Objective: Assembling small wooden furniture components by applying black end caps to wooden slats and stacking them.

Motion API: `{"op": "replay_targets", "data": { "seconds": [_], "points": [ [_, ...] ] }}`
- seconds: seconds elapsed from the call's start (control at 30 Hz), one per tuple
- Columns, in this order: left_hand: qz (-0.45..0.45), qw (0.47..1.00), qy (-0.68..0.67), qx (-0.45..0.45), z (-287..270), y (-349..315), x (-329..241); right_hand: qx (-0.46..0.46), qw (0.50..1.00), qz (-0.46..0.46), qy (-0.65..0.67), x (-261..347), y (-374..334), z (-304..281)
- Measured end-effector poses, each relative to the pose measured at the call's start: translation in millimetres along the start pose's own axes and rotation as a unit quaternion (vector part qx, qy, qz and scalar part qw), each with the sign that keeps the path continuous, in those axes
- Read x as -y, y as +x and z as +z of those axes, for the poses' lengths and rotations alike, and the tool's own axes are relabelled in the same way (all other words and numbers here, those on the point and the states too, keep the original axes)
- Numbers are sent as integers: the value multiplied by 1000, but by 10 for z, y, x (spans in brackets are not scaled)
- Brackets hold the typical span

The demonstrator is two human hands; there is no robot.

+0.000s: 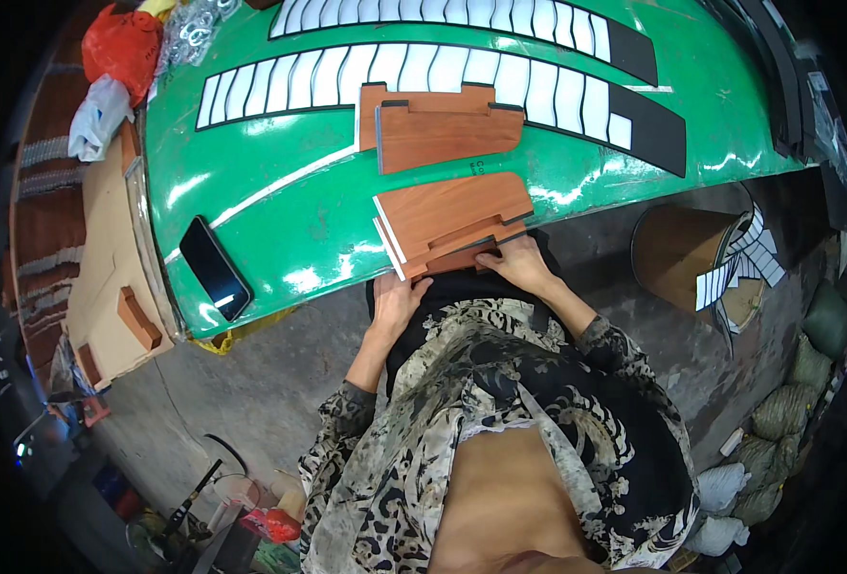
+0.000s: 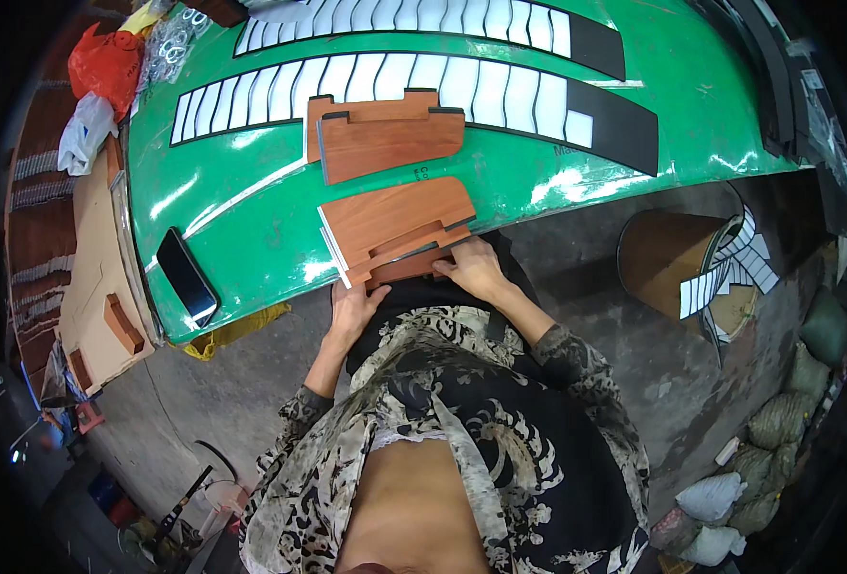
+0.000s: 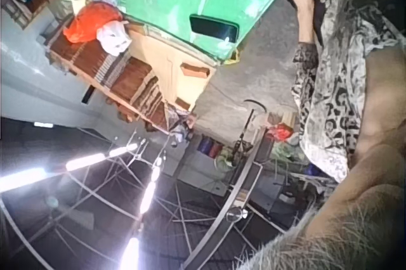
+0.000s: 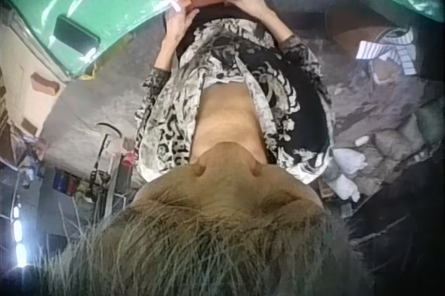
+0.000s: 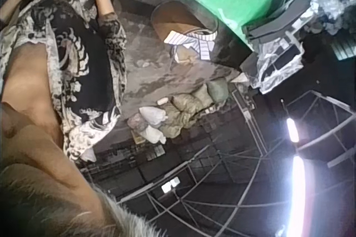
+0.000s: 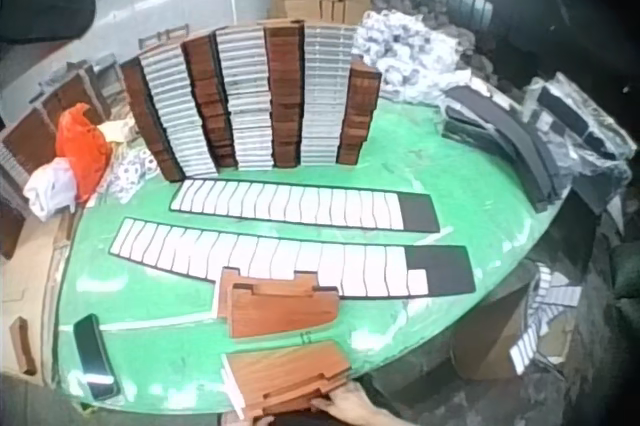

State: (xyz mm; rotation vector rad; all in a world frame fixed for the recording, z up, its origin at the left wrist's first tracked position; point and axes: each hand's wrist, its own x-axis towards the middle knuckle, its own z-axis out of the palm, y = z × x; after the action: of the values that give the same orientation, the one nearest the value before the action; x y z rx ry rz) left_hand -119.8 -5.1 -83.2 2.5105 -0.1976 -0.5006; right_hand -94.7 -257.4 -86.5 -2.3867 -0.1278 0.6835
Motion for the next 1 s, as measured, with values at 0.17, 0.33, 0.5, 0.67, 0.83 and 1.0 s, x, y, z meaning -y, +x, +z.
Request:
{"op": "replay_targets", "data": {
  "seconds": [0.17,0.33,0.5,0.67,0.83,1.0],
  "points": [
    [121,992,12,-24,-20,6,137,27,998,-61,-13,87,-176,-42],
    [25,991,-135,4,-178,-23,43,-11,994,-100,-33,138,-235,-72],
    [57,990,-124,-38,-222,-73,-112,-64,987,-146,-29,79,-388,-76],
    [178,966,-124,-139,-162,-138,-72,-110,980,-165,-23,221,-593,-226],
    [296,934,-55,-192,-457,-402,-387,-286,896,-322,-108,713,-669,-808],
    [299,927,-48,-222,-566,-370,-517,-190,894,-320,-250,534,-189,-1115]
  ]
}}
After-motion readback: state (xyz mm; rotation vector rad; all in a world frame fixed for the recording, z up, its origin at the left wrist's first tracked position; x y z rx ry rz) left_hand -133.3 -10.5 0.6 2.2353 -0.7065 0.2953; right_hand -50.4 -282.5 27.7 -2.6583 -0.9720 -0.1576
